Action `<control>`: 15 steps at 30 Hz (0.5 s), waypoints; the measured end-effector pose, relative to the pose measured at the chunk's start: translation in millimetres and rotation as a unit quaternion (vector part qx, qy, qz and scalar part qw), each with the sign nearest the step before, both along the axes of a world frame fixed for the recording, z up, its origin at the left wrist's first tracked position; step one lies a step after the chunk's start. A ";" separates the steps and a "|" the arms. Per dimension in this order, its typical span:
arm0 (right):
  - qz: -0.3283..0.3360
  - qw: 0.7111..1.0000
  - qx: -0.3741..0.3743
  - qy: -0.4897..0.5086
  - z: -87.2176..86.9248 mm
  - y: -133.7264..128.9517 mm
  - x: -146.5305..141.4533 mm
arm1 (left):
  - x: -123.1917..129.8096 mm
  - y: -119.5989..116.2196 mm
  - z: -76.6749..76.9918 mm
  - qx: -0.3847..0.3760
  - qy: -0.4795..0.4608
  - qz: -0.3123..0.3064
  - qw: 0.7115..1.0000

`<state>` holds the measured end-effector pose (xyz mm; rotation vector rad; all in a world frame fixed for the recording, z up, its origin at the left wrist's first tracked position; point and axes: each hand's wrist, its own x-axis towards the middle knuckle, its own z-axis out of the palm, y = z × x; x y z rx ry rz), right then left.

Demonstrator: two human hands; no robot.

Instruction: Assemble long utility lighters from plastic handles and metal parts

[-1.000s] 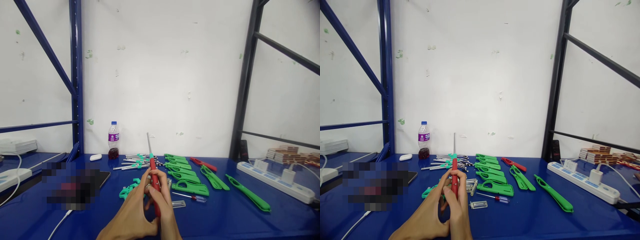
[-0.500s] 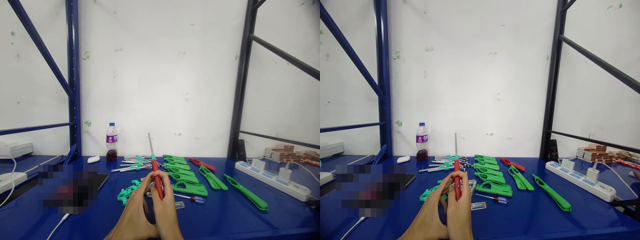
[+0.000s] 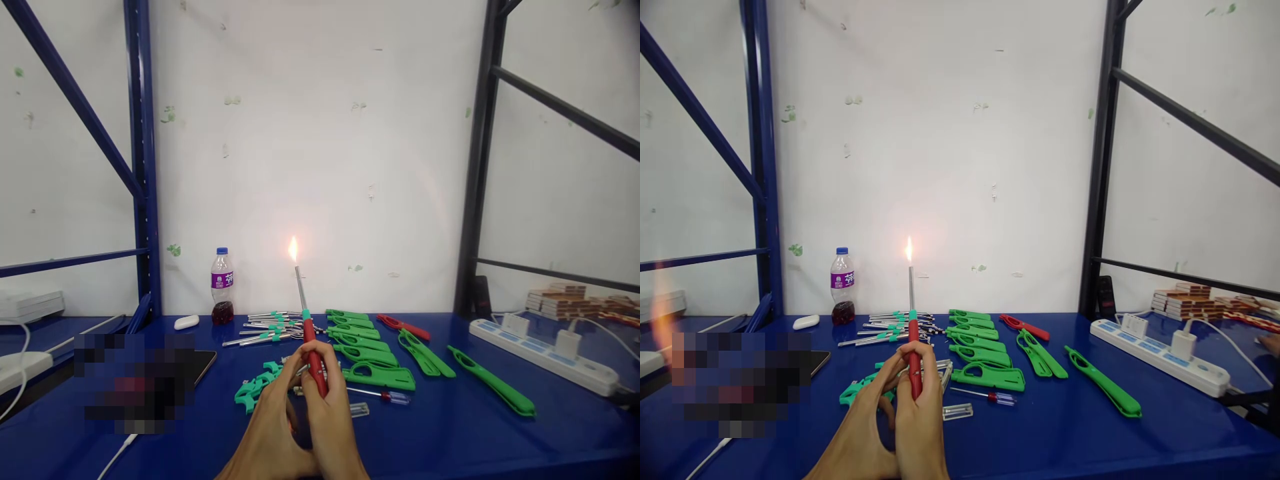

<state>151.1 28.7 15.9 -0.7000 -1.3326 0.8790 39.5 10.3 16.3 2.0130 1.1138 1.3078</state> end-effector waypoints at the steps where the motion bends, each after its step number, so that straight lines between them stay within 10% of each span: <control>1: 0.002 1.000 0.000 0.000 0.1 0.6 -0.1 | -0.2 1.0 -0.8 0.004 0.001 0.000 1.000; 15: 0.060 0.996 -0.058 0.042 5.9 -8.4 -2.7 | 2.1 -7.4 3.9 -0.107 -0.106 -0.067 0.986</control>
